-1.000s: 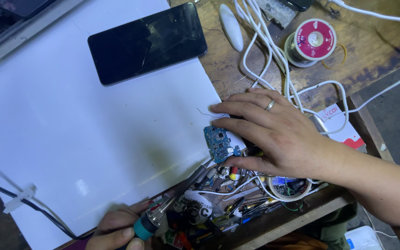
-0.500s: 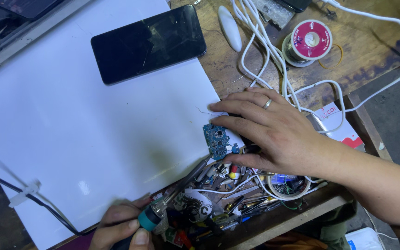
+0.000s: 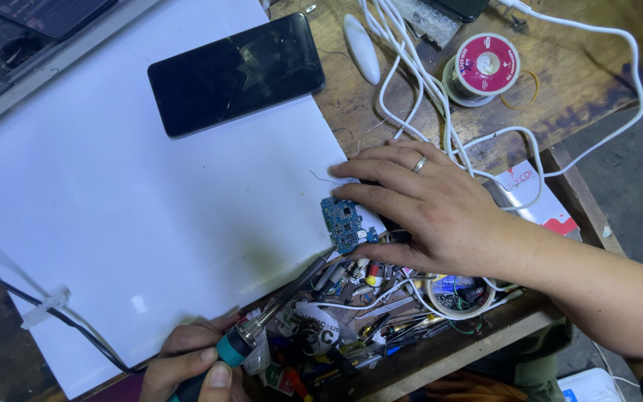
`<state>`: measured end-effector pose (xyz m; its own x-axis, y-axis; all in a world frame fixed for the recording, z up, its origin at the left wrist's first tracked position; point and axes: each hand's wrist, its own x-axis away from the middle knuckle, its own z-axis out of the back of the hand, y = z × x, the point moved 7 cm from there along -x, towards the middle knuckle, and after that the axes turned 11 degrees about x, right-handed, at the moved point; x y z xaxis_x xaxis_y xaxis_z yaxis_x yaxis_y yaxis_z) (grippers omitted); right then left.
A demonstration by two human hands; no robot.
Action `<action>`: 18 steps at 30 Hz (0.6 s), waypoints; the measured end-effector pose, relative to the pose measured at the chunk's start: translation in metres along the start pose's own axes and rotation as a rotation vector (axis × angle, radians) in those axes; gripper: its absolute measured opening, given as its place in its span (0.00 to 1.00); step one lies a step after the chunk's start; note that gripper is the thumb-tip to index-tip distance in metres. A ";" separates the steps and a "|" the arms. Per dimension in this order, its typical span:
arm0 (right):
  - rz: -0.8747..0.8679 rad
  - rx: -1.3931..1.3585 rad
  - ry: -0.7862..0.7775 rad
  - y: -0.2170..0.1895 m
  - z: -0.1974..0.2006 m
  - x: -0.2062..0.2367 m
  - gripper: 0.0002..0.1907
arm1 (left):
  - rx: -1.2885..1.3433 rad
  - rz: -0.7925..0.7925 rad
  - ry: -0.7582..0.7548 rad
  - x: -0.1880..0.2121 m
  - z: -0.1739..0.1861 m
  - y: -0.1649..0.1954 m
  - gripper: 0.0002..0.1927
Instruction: The person uses a soldering iron and solder wire to reflow or attach components on a small blue circuit board. They repeatedly heat specific points on the board while feeding solder, then inspect the joints. The board is handled and repositioned several times during the process.
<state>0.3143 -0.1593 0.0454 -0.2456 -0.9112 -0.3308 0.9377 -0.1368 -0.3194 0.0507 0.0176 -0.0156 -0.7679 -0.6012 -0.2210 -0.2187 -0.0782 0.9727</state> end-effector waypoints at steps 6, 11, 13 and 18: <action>0.002 -0.004 0.007 -0.001 0.000 0.000 0.33 | 0.061 0.009 0.020 -0.001 -0.002 -0.001 0.10; 0.005 0.001 -0.003 -0.001 0.001 0.000 0.32 | 0.136 -0.039 0.104 0.004 -0.005 0.001 0.07; 0.005 0.002 0.001 -0.002 0.002 0.001 0.32 | 0.168 -0.060 0.127 0.004 -0.004 0.000 0.05; 0.009 0.000 0.012 -0.003 0.004 0.002 0.32 | 0.189 -0.111 0.152 0.002 -0.003 -0.001 0.08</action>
<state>0.3119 -0.1626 0.0491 -0.2398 -0.9076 -0.3446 0.9399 -0.1281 -0.3166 0.0513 0.0147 -0.0165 -0.6370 -0.7106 -0.2987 -0.4162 -0.0090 0.9092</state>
